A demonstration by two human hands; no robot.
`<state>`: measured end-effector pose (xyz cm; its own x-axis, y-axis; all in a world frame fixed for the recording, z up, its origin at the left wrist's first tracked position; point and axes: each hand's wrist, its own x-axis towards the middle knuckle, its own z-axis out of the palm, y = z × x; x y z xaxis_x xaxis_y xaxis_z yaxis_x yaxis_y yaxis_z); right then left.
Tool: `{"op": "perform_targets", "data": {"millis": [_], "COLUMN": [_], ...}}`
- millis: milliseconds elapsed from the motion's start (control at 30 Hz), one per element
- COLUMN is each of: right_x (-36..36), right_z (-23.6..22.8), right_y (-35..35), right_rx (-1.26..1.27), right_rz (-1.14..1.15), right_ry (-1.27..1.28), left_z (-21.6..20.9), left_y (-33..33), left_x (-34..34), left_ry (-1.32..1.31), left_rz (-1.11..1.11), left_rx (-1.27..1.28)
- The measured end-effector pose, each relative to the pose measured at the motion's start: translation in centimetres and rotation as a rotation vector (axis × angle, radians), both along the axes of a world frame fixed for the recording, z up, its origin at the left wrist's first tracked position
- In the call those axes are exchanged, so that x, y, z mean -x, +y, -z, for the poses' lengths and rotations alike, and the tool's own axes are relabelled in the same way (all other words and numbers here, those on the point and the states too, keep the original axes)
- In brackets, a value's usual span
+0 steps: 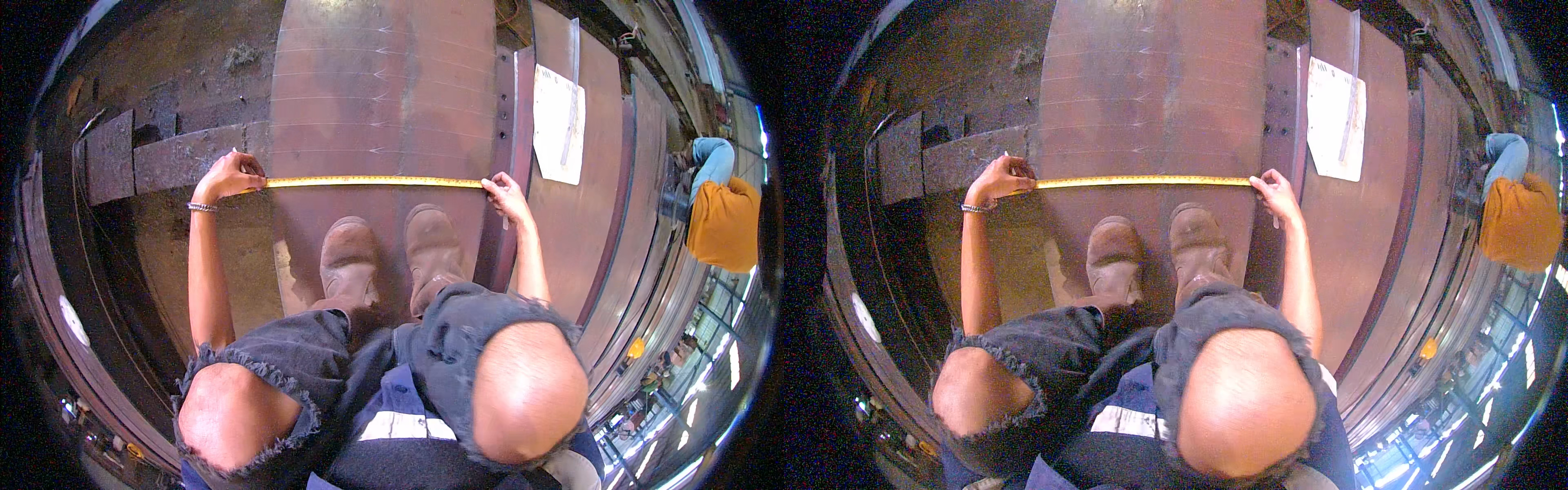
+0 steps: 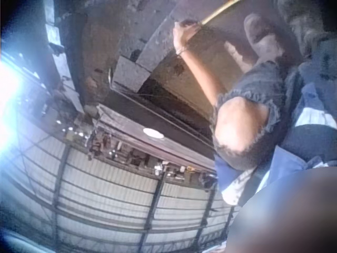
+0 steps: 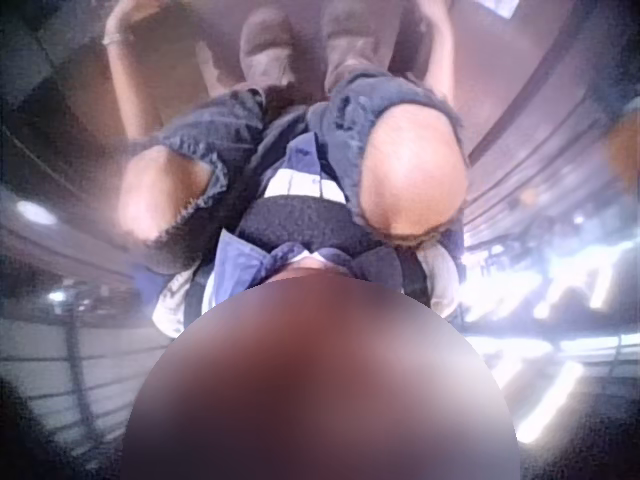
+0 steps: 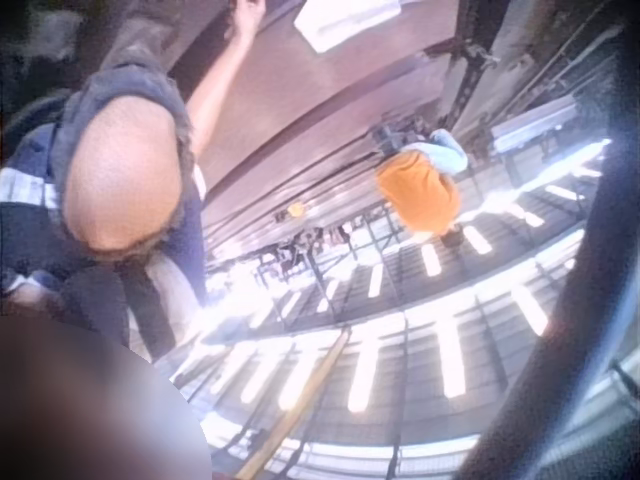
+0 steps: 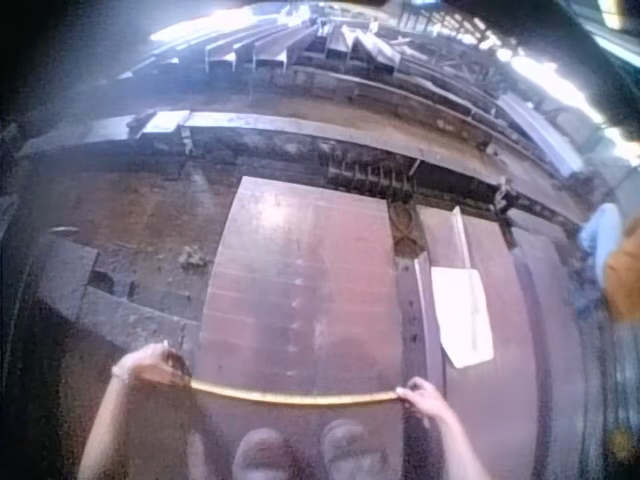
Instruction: The person measures a large metal sheet using a tape measure and a straightedge, marking measurements with a white marker. The person wipes the sheet with a cloth and continues measuring and marking different sections.
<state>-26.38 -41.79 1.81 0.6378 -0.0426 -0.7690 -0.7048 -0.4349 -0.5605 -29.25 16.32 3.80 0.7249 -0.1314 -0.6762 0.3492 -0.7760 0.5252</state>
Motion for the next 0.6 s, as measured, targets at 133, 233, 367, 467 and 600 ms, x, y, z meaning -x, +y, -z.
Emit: {"op": "perform_targets", "data": {"millis": [133, 233, 367, 467, 600], "right_x": [-0.2, -0.3, -0.4, -0.4, -0.2], "right_z": [0.2, 0.3, 0.0, -0.1, 0.0], "right_y": [-0.8, -0.2, -0.5, -0.6, -0.3], "right_rx": [-0.062, -0.124, -0.128, -0.119, -0.167], "right_rz": [0.023, 0.028, 0.017, 0.035, 0.097], "right_ry": [0.022, 0.008, 0.028, 0.033, 0.028], "left_z": [-0.3, -0.8, -0.9, -0.8, -0.9], "left_y": [-0.6, -0.4, -0.6, -1.0, -1.1], "left_x": [-0.1, -0.2, -0.5, -0.8, -0.7], "left_ry": [-0.001, 0.006, 0.006, 0.011, -0.009], "left_rz": [0.0, 0.025, 0.052, 0.071, 0.06], "left_rx": [-0.044, -0.103, -0.116, -0.126, -0.116]}}
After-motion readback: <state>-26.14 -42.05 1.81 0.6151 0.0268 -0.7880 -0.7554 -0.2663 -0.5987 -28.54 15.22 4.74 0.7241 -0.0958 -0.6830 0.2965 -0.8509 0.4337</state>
